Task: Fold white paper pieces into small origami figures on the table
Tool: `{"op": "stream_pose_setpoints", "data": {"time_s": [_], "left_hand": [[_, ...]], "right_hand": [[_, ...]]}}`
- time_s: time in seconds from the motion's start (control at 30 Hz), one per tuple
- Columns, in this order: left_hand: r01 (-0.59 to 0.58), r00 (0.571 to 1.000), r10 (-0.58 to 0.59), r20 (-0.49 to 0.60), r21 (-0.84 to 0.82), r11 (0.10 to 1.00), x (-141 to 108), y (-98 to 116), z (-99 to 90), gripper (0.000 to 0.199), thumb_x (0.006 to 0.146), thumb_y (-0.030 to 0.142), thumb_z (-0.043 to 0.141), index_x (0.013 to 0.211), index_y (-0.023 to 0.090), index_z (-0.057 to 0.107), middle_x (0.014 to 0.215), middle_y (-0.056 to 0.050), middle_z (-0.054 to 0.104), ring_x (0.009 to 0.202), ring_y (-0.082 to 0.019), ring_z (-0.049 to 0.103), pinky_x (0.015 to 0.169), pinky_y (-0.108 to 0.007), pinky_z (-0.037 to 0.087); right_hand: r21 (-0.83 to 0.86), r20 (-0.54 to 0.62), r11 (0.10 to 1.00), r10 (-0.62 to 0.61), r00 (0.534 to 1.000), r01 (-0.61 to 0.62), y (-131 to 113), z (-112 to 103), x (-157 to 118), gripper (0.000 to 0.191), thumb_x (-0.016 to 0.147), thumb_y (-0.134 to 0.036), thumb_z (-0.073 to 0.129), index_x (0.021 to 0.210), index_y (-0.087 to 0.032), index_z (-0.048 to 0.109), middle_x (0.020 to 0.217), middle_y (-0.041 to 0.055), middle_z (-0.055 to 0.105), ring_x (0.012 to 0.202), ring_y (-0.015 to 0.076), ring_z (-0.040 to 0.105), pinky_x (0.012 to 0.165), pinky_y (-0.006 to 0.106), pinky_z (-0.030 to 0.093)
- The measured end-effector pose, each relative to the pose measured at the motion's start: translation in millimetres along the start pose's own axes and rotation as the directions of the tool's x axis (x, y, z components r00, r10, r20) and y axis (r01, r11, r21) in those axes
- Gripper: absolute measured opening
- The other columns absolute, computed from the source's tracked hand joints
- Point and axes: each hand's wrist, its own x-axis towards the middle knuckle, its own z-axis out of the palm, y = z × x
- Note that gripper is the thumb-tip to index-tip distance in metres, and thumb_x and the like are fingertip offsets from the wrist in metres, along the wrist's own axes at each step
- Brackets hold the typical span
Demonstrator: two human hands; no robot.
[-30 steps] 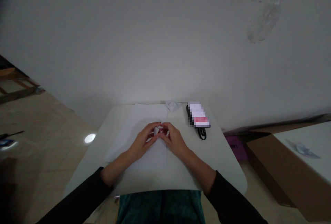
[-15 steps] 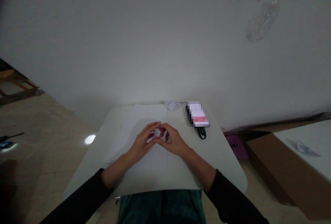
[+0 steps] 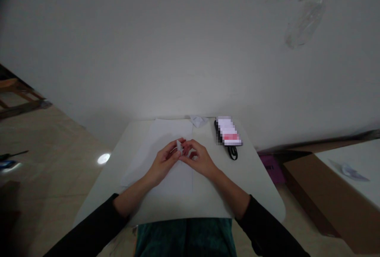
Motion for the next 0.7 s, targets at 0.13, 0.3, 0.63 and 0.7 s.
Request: {"op": "stream_pose_setpoints", "data": {"time_s": [0.13, 0.3, 0.63, 0.7], "left_hand": [[-0.01, 1.0, 0.01, -0.008, -0.004, 1.0, 0.8, -1.3, -1.4, 0.05, 0.086, 0.036, 0.064, 0.13, 0.017, 0.053, 0.138, -0.013, 0.054, 0.122, -0.025, 0.055, 0.107, -0.041, 0.042], [-0.034, 0.999, 0.034, 0.0, 0.074, 0.997, 1.9, -3.6, -3.3, 0.049, 0.087, 0.035, 0.062, 0.132, 0.018, 0.052, 0.135, -0.012, 0.056, 0.119, -0.023, 0.057, 0.106, -0.04, 0.042], [-0.23, 0.972, 0.196, 0.13, 0.355, 0.906, -2.8, -4.7, 1.5, 0.045, 0.092, 0.017, 0.046, 0.137, 0.023, 0.044, 0.139, -0.011, 0.047, 0.128, -0.02, 0.047, 0.103, -0.036, 0.044], [-0.24, 0.971, 0.217, 0.105, 0.368, 0.898, -2.8, -2.8, 0.8, 0.051, 0.089, 0.011, 0.044, 0.138, 0.023, 0.041, 0.14, -0.011, 0.046, 0.128, -0.021, 0.046, 0.104, -0.038, 0.043]], "right_hand": [[0.018, -0.009, 1.0, 0.002, 1.0, -0.002, 2.5, 1.2, 0.2, 0.032, 0.078, -0.035, 0.071, 0.105, -0.026, 0.057, 0.089, 0.0003, 0.058, 0.078, 0.0143, 0.058, 0.059, 0.024, 0.048], [-0.006, -0.021, 1.0, -0.026, 0.999, 0.026, 0.0, 3.9, -0.9, 0.03, 0.08, -0.031, 0.065, 0.108, -0.026, 0.055, 0.087, 0.0007, 0.057, 0.079, 0.0153, 0.058, 0.059, 0.025, 0.05], [-0.241, -0.157, 0.969, -0.095, 0.983, 0.056, 4.6, 9.6, -7.4, 0.035, 0.08, -0.015, 0.053, 0.113, -0.025, 0.051, 0.095, 0.0031, 0.059, 0.078, 0.0161, 0.059, 0.062, 0.027, 0.052], [-0.208, -0.162, 0.976, -0.095, 0.982, 0.06, 4.8, 8.6, -8.4, 0.029, 0.082, -0.016, 0.052, 0.11, -0.025, 0.053, 0.093, 0.0029, 0.058, 0.076, 0.0158, 0.059, 0.061, 0.026, 0.051]]}}
